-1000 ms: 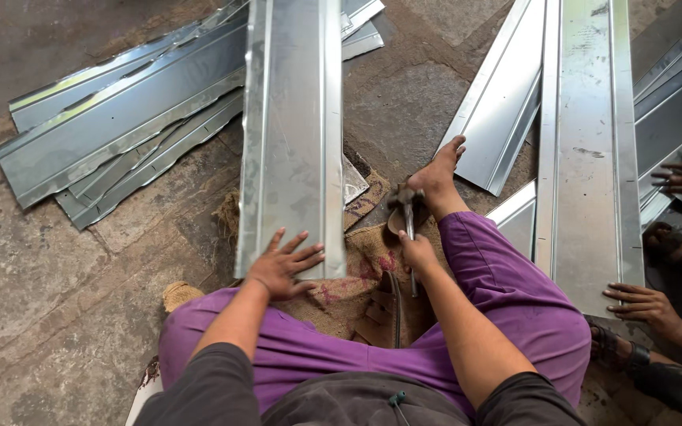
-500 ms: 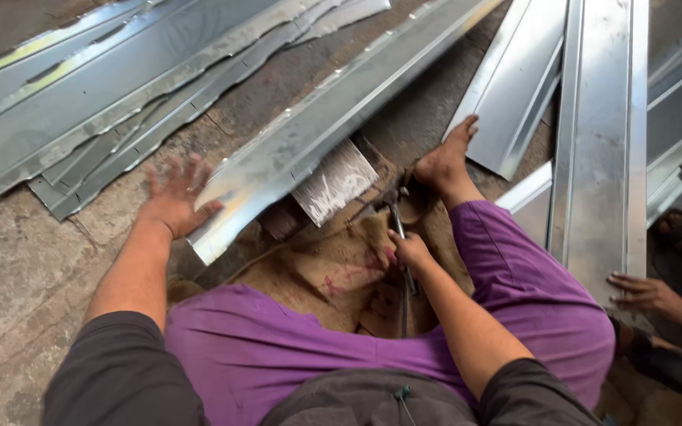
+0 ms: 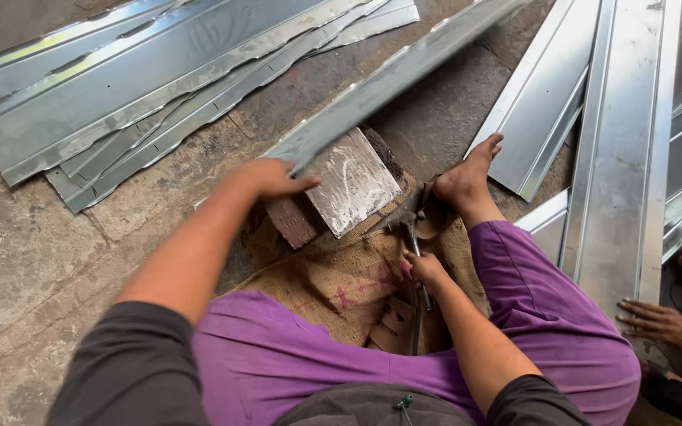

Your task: The person sits on the floor and uses a hammer to repeatedly strike a long metal sheet resting on a small metal block. They adjust the sheet's position and flip it over to work on different sections, while another person works on a separate piece nearby.

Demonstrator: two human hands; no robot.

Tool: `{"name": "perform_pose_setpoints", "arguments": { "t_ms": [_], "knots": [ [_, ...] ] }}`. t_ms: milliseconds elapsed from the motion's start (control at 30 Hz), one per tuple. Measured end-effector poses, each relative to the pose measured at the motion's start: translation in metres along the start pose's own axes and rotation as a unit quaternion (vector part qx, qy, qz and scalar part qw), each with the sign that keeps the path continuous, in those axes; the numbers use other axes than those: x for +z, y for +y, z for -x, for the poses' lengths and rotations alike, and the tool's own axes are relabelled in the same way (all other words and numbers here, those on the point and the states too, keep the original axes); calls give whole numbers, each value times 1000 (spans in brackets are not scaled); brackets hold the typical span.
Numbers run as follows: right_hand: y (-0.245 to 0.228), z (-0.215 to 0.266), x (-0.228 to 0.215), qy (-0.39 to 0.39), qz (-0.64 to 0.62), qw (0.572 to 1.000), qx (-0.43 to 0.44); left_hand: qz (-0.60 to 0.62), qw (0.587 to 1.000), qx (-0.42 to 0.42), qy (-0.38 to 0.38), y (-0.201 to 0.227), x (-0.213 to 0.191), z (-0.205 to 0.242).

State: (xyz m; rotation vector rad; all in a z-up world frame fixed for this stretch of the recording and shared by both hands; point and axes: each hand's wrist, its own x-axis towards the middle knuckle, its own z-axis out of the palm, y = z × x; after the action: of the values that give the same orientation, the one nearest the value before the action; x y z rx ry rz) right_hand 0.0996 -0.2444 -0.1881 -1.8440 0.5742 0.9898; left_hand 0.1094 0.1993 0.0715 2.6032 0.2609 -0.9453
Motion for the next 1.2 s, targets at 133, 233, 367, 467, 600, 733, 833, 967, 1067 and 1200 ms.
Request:
{"name": "perform_pose_setpoints", "arguments": {
  "t_ms": [133,233,367,467,600,733,833,967,1067,1200],
  "knots": [
    [2,5,-4,-4,-6,1000,2,-45,990,-126,47,44,-5,-4],
    [0,5,-5,-14,17,1000,4,12,979,-182,89,42,-9,-29],
    [2,9,-4,-15,36,999,-3,130,960,-108,222,42,-1,-81],
    [2,7,-4,-29,45,998,-36,182,951,-74,238,51,6,-118],
    [9,-6,-3,21,112,992,-58,222,939,-64,255,53,9,-162],
    [18,-11,-8,111,309,937,-120,278,910,-76,297,8,15,-194],
    [16,-12,-11,97,320,935,-116,337,831,-117,427,-75,36,-179],
    [16,-11,-10,93,361,919,-125,343,785,-363,366,-182,122,-105],
    [19,-9,-9,94,344,920,-160,499,729,-417,215,-221,196,-62],
    [16,-4,-7,101,368,910,-160,670,635,-365,121,-228,247,-65]
  ]
}}
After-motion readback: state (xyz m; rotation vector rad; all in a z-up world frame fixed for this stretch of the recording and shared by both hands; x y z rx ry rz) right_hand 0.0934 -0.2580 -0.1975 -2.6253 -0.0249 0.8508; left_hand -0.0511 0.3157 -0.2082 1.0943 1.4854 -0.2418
